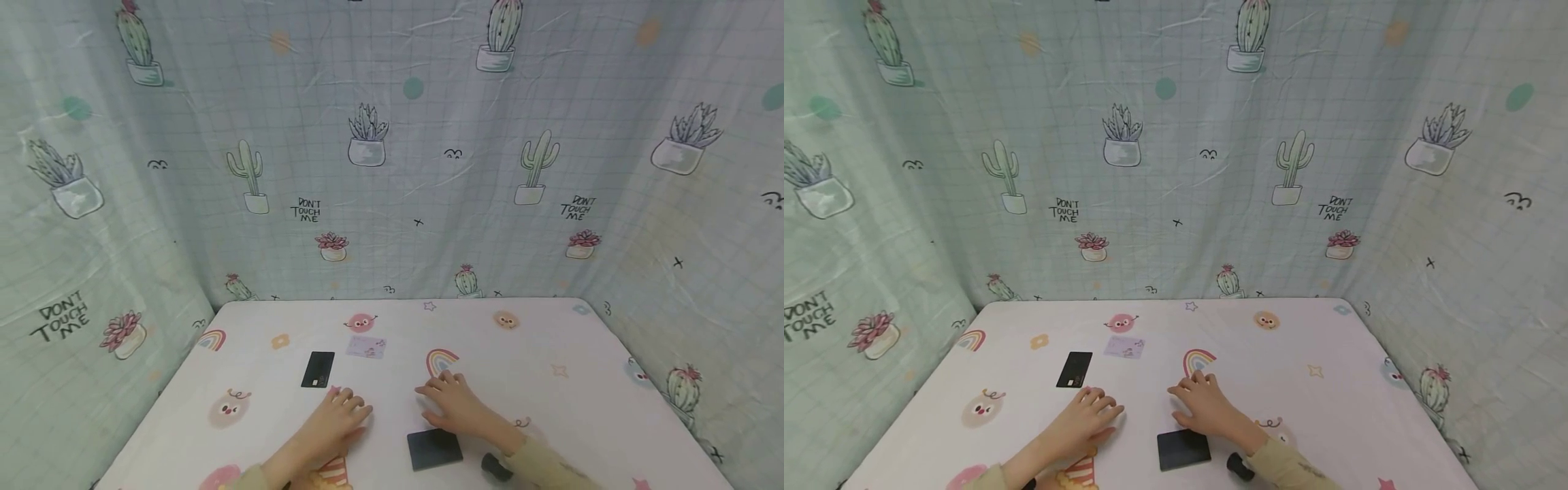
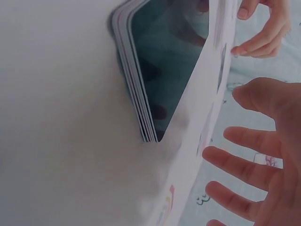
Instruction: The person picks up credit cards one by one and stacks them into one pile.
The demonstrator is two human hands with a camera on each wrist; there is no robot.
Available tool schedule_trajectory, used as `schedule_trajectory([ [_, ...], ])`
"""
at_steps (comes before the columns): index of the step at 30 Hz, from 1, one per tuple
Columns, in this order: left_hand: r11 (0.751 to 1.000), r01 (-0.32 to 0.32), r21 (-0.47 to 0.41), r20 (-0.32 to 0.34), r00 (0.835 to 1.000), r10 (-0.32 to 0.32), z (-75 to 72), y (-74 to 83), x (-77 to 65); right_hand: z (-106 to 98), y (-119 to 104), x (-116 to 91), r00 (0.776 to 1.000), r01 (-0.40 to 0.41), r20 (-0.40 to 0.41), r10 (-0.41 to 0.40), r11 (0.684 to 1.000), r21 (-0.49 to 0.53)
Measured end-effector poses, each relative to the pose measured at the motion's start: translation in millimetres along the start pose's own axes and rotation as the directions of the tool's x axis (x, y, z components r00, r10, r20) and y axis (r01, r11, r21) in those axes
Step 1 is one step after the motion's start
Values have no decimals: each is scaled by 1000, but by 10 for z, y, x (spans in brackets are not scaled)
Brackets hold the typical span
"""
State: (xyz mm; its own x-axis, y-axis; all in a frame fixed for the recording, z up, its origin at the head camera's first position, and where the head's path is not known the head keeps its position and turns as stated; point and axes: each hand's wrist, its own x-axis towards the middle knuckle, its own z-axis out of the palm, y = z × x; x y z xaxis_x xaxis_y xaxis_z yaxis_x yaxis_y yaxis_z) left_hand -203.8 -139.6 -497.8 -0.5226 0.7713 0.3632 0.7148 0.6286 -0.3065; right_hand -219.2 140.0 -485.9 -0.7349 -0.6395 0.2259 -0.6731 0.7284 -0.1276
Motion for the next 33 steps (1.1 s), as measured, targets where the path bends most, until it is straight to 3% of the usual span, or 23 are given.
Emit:
schedule_trajectory([
  [7, 1000, -22, 0, -19, 1000, 22, 80, -187, 1, 71, 32, 135, 1000, 30, -3, -30, 998, -60],
  [15, 1000, -15, -24, -5, 1000, 15, 132, -399, 17, 41, 27, 304, 998, -39, 56, 40, 999, -27],
  [33, 1000, -1, -13, -51, 999, 1, 367, -756, 42, 82, 100, 605, 999, -33, 31, 34, 998, -51],
])
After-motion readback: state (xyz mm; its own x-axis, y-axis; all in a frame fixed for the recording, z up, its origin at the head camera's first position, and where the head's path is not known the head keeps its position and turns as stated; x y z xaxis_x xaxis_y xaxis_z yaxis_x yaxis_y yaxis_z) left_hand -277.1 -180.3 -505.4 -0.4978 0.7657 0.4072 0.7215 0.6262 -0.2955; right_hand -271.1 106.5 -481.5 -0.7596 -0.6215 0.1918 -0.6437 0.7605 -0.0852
